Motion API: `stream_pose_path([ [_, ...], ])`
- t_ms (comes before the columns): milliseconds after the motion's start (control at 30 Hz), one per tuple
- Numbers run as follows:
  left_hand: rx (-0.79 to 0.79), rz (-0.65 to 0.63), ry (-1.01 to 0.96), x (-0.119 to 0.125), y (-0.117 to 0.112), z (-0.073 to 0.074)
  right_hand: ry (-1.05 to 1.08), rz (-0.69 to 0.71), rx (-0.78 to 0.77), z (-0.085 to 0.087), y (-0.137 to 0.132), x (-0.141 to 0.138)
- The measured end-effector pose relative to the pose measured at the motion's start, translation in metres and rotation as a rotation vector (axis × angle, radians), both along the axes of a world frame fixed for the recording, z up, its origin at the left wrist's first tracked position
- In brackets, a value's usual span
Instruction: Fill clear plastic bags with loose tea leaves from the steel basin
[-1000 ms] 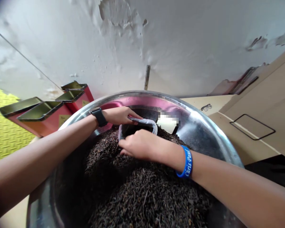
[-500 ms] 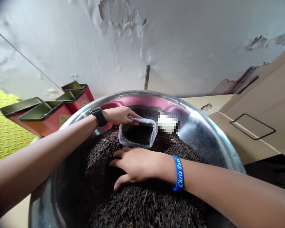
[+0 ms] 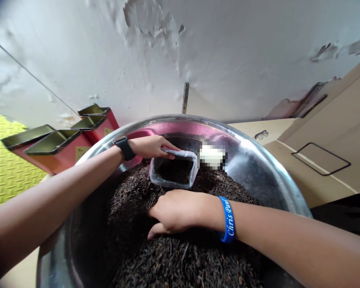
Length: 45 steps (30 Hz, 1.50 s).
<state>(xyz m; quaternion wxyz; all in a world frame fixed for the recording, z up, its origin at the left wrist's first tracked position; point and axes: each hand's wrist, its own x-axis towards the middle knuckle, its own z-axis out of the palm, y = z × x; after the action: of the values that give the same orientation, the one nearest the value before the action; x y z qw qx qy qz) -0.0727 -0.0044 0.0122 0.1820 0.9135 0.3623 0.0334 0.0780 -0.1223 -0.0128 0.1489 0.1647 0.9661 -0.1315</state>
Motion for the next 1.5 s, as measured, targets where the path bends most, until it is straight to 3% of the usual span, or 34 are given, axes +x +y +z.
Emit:
stream_pose_path([
  [133, 0.001, -0.011, 0.012, 0.000, -0.001, 0.001, 0.071, 0.030, 0.111, 0.000, 0.007, -0.001],
  [400, 0.004, -0.058, 0.035, 0.001, 0.000, 0.000, 0.129, -0.353, 0.368, 0.002, 0.040, 0.006],
  [667, 0.020, -0.064, 0.037, 0.002, -0.004, 0.003, 0.127, -0.497, 0.488, -0.016, 0.051, 0.008],
  [933, -0.031, -0.094, -0.016, -0.001, -0.001, 0.001, 0.190, -0.471, 0.532, -0.025, 0.050, 0.009],
  [1100, -0.030, -0.052, -0.001, 0.000, -0.001, 0.002, 0.286, -0.352, 0.590, -0.013, 0.029, 0.000],
  [1200, -0.029, -0.049, -0.003, 0.000, -0.002, 0.002, 0.325, -0.246, 0.508, -0.003, 0.015, -0.005],
  [1367, 0.004, -0.055, 0.003, -0.001, 0.000, 0.001, 0.263, 0.002, 0.120, -0.004, 0.005, -0.003],
  [1500, -0.009, -0.040, 0.019, -0.002, 0.002, 0.000, 0.141, 0.000, 0.017, -0.007, 0.004, 0.002],
])
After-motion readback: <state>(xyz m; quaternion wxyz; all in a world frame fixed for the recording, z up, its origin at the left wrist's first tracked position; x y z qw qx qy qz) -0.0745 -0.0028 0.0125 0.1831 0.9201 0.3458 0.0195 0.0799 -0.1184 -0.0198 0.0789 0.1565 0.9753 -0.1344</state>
